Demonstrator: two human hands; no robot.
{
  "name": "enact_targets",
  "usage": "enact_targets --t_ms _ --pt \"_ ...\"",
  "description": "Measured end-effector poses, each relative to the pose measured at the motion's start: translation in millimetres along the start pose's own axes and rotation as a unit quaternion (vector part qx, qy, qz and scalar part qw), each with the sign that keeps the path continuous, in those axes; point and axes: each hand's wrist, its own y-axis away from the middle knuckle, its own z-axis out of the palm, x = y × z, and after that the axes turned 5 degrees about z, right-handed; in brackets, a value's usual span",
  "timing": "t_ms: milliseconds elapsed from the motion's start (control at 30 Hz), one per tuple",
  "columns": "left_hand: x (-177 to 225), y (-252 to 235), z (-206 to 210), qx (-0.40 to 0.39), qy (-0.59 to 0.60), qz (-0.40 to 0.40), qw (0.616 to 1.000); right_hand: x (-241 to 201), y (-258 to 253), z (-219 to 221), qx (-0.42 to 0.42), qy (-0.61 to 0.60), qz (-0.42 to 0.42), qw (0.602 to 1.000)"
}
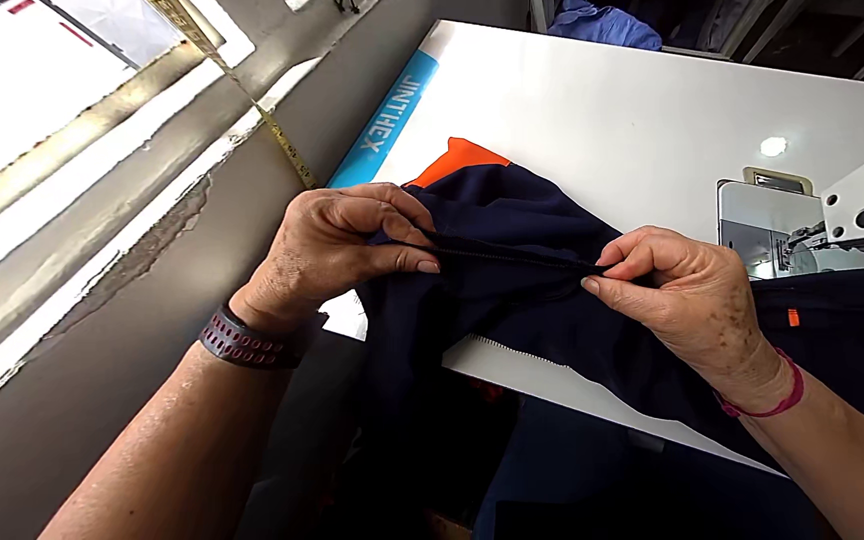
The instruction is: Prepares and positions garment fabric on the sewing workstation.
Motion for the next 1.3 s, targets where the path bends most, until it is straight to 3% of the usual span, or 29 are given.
enact_targets --t_ms 167,267,367,467,567,633,700,767,833,900,967,1067,1167,1300 --pt "4.6 -8.1 -16.9 -0.067 -0.117 0.013 0.991 -2.2 0.2 -1.9 0.007 0.003 0.021 1.0" --pt "2.3 -11.4 -29.7 -0.108 -0.205 0.036 0.972 -6.7 2.6 -8.6 0.001 0.046 -0.007 0.999" --pt "11.7 -14.5 -41.7 -0.096 -0.238 0.037 0.966 -2.6 3.2 -20.3 -0.017 0.122 -0.052 0.991" --pt "22.4 -14.6 -48.4 -0.022 -0.18 0.022 0.983 17.1 1.9 -35.6 -0.03 0.11 -0.036 0.993" --pt "29.0 -10.8 -41.5 0.089 -0.04 0.003 0.995 34.2 1.0 -45.5 -0.045 0.046 0.051 0.997" --pt "29.1 -9.6 -35.6 0.121 -0.016 -0.016 0.992 34.8 0.4 -45.9 -0.044 0.03 0.096 0.994" --pt "20.8 -8.6 -30.1 0.148 -0.129 -0.047 0.979 31.5 1.0 -43.3 -0.032 0.032 0.115 0.992" --pt "12.3 -9.3 -22.2 0.2 -0.291 -0.084 0.932 25.9 2.1 -40.0 -0.02 0.059 0.118 0.991" --pt "22.4 -16.2 -7.0 0.232 -0.356 -0.055 0.904 18.6 0.5 -37.1 -0.017 0.105 0.1 0.989" --pt "50.8 -30.4 24.1 0.184 -0.343 0.039 0.92 8.3 -1.0 -32.8 -0.016 0.15 0.076 0.986" --pt "72.0 -40.2 68.8 0.075 -0.327 0.078 0.939 -2.0 -1.0 -29.9 -0.013 0.185 0.039 0.982" --pt "52.7 -37.3 104.7 -0.018 -0.335 0.086 0.938 -10.9 -4.7 -32.3 -0.012 0.224 -0.022 0.974" --pt "28.4 -30.2 90.6 -0.045 -0.255 0.102 0.961 -14.8 -4.9 -39.2 -0.031 0.21 -0.04 0.976" --pt "32.4 -33.0 56.6 -0.068 -0.078 0.07 0.992 -16.2 -4.5 -42.4 -0.088 0.104 -0.041 0.99"
